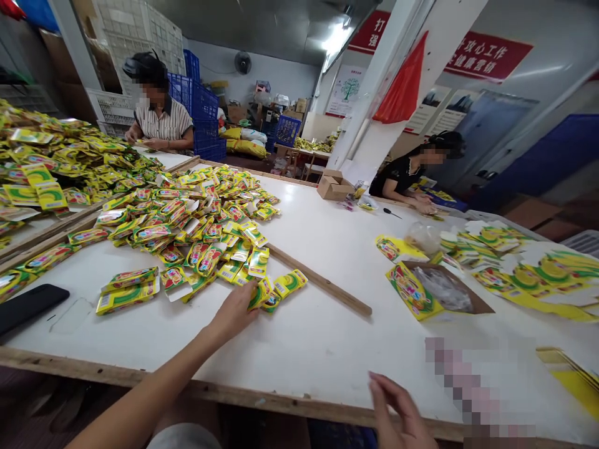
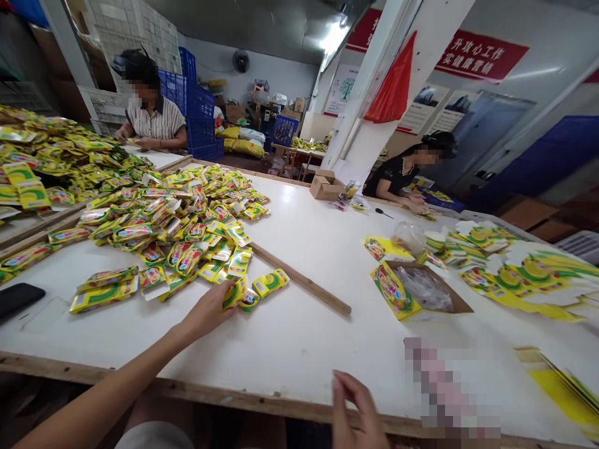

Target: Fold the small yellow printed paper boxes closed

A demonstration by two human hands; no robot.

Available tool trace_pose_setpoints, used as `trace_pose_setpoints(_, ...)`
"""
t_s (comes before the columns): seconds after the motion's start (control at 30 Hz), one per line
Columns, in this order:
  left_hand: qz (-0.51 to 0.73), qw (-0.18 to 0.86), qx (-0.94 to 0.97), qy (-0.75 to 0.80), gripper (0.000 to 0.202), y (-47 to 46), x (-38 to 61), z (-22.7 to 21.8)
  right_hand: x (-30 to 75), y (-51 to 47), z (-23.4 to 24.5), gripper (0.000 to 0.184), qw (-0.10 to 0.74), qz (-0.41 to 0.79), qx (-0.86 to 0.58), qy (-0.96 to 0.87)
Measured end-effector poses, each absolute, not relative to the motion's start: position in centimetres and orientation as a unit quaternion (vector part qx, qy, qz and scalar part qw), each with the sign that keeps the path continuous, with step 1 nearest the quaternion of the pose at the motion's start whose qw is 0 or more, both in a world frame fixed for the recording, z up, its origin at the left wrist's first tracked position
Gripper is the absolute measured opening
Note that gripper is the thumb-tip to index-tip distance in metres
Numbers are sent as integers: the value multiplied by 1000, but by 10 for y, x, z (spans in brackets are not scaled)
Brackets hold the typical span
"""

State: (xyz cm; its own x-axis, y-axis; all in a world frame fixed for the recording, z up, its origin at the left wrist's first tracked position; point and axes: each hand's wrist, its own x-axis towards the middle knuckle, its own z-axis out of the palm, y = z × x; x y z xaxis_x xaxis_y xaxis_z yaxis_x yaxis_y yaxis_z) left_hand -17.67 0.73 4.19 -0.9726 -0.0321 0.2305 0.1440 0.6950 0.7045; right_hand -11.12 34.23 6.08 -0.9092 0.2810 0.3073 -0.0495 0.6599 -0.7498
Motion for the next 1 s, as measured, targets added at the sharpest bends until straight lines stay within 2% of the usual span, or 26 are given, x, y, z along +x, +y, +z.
trace_pose_setpoints(0.13,-610,32,-26,-791,24,14,-136,46,-128,254,49,31,116,555,52,-822)
trace_pose_setpoints(0.2,-691,8,-16,-722,26,21,-118,45,-133,223,45,28,67,608,93,-786)
trace_pose_setpoints(0.3,-749,4,-12,-662,41,31,-102,41,-137,198,38,26,11,661,119,-741)
trace_pose_setpoints(0.4,-749,-22,-28,-662,41,33,-96,40,-136,194,32,27,-4,674,122,-728)
trace_pose_setpoints(0.57,-715,-41,-52,-696,23,26,-97,38,-138,200,29,20,-72,631,171,-753)
trace_pose_setpoints(0.73,-706,52,-20,-706,20,28,-103,34,-148,193,30,15,-14,630,172,-757)
trace_pose_setpoints(0.8,-716,57,-16,-695,27,31,-104,34,-149,191,30,15,-10,644,161,-748)
trace_pose_setpoints(0.93,-689,60,-20,-722,15,34,-103,39,-144,192,34,14,-22,628,201,-751)
trace_pose_setpoints(1.0,-681,74,-9,-729,17,35,-102,41,-141,192,37,14,-17,623,211,-753)
